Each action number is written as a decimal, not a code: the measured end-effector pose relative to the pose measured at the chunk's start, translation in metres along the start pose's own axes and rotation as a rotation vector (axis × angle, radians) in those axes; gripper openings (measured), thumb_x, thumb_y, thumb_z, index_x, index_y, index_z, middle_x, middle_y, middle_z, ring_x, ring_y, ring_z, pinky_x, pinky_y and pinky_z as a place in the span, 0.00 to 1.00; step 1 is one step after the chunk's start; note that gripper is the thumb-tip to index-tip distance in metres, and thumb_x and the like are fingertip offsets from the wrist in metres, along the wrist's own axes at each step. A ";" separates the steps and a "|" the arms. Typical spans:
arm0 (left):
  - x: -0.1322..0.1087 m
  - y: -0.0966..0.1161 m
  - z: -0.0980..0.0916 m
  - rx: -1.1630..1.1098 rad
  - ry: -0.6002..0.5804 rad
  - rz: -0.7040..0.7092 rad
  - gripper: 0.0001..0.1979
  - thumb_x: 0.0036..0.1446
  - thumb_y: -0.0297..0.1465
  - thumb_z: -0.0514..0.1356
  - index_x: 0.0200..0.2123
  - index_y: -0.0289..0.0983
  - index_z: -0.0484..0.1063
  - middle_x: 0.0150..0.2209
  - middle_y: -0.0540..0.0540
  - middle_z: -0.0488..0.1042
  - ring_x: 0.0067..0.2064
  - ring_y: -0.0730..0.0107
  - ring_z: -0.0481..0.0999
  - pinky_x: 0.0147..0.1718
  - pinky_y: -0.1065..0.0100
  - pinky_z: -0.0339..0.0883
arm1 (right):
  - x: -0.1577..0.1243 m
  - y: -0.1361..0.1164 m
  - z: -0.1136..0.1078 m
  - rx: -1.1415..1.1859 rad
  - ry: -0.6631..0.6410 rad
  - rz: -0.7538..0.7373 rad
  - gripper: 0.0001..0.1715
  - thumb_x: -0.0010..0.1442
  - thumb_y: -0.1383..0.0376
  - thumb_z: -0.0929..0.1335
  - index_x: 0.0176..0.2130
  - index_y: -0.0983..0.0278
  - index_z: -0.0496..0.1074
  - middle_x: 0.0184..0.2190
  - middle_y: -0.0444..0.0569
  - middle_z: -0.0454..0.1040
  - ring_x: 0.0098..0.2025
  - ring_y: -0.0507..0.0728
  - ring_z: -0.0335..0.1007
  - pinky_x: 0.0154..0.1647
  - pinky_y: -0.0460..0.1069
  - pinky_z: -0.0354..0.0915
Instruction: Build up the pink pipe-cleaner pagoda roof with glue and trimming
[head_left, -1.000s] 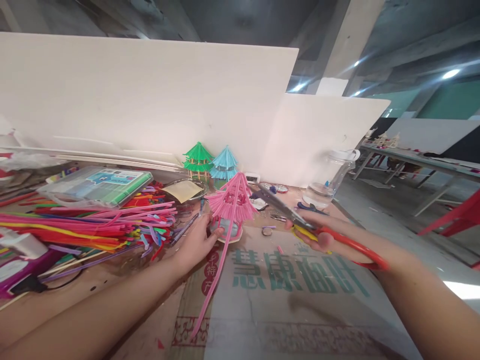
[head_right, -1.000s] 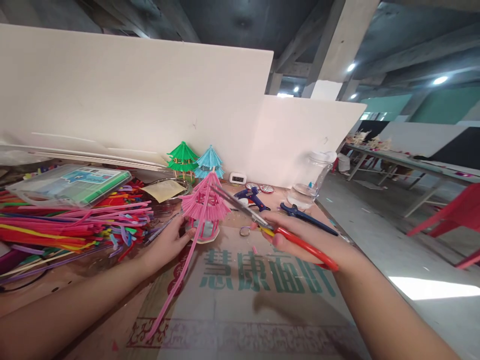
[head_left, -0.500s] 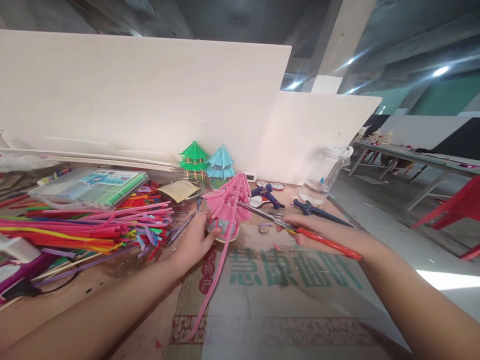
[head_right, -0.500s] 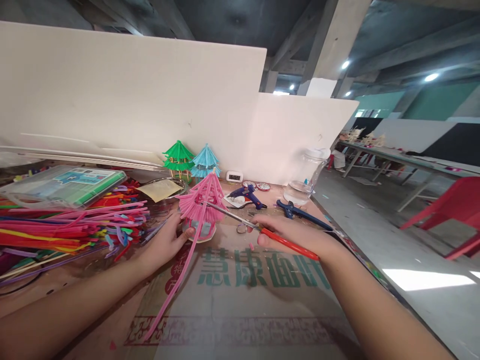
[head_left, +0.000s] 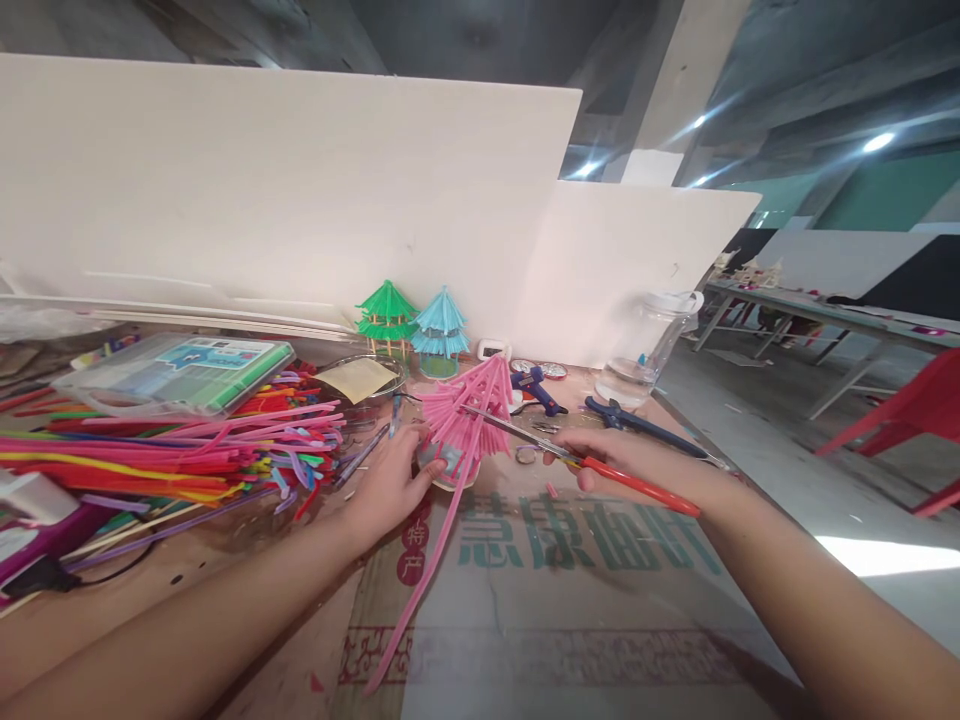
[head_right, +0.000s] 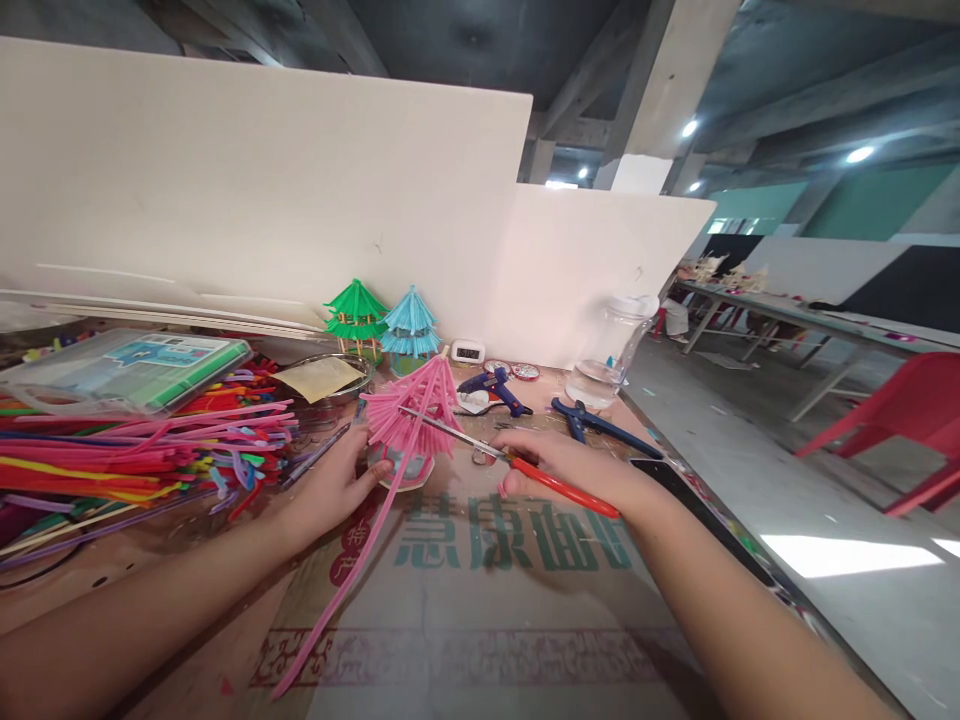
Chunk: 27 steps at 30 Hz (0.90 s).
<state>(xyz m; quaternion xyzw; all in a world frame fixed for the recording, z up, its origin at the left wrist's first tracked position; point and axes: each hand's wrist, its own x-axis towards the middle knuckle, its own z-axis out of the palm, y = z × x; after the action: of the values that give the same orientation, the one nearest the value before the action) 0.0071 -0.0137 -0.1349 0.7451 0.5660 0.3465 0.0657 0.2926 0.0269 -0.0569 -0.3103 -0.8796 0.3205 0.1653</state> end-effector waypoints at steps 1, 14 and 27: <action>0.000 0.000 0.000 0.000 -0.006 0.000 0.14 0.60 0.41 0.50 0.38 0.36 0.64 0.44 0.37 0.70 0.49 0.50 0.68 0.47 0.53 0.62 | 0.000 0.001 0.000 -0.012 0.006 -0.007 0.13 0.54 0.57 0.66 0.37 0.60 0.73 0.30 0.44 0.75 0.32 0.57 0.70 0.34 0.49 0.65; 0.001 -0.003 0.002 -0.002 -0.013 -0.004 0.14 0.60 0.41 0.49 0.36 0.35 0.64 0.42 0.37 0.69 0.46 0.52 0.68 0.45 0.52 0.62 | 0.004 0.017 0.005 0.203 -0.103 0.121 0.14 0.59 0.59 0.62 0.41 0.62 0.72 0.29 0.44 0.74 0.31 0.55 0.71 0.34 0.49 0.65; 0.003 -0.010 0.006 -0.066 0.021 -0.103 0.12 0.58 0.40 0.52 0.36 0.37 0.64 0.38 0.42 0.71 0.41 0.58 0.70 0.42 0.59 0.64 | 0.012 0.029 0.012 0.083 -0.027 0.031 0.12 0.53 0.59 0.67 0.38 0.62 0.71 0.29 0.43 0.75 0.32 0.55 0.72 0.32 0.48 0.64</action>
<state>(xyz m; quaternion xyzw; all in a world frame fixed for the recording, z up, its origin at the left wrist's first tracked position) 0.0029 -0.0056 -0.1428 0.7086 0.5928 0.3689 0.1019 0.2903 0.0462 -0.0839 -0.3126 -0.8628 0.3633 0.1609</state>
